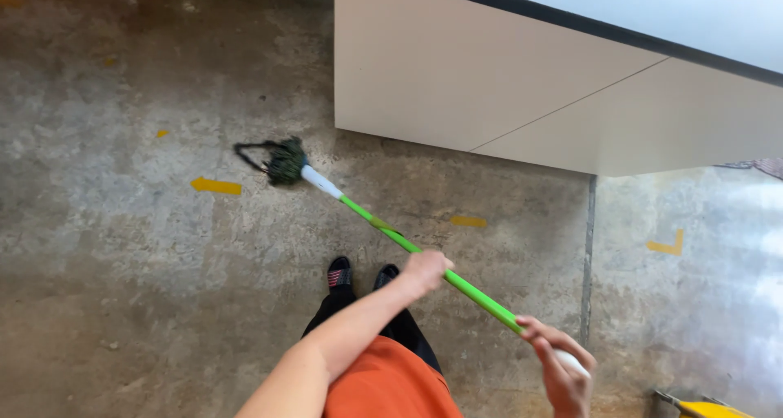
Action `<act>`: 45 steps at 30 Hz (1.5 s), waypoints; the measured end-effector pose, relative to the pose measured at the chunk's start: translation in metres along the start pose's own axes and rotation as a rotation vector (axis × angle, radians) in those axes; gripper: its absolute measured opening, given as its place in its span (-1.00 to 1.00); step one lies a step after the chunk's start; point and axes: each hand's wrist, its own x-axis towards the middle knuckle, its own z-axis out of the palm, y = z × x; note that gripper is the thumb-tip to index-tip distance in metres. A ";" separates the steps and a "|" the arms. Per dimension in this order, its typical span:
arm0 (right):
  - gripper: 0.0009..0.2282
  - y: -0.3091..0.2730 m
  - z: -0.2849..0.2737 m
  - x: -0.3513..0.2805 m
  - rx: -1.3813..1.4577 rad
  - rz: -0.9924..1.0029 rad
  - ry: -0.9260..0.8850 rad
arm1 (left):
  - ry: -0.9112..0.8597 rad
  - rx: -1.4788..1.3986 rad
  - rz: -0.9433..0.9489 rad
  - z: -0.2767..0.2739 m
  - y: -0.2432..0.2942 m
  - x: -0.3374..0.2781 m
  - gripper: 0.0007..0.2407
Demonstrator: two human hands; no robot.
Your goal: The person mops a concrete floor in a retail space using a green-handled mop, moving between clothing racks and a white counter. The mop is periodically dipped into a yellow bucket with a wringer to clean and wring the mop head before continuing.
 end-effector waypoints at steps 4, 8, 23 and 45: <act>-0.89 0.032 -0.033 -0.039 0.172 -0.112 0.067 | 0.127 -0.006 0.178 0.013 0.028 -0.005 -0.88; -0.85 0.043 0.008 -0.027 0.163 -0.079 0.134 | 0.103 -0.062 0.142 0.011 -0.005 0.005 -0.95; -0.97 0.092 -0.041 0.060 0.274 -0.022 -0.149 | 0.038 0.334 -0.087 0.030 -0.026 0.099 -0.88; -0.13 -0.010 -0.214 0.181 0.104 -0.263 -0.397 | 1.032 -0.332 0.076 -0.040 0.244 0.155 -0.74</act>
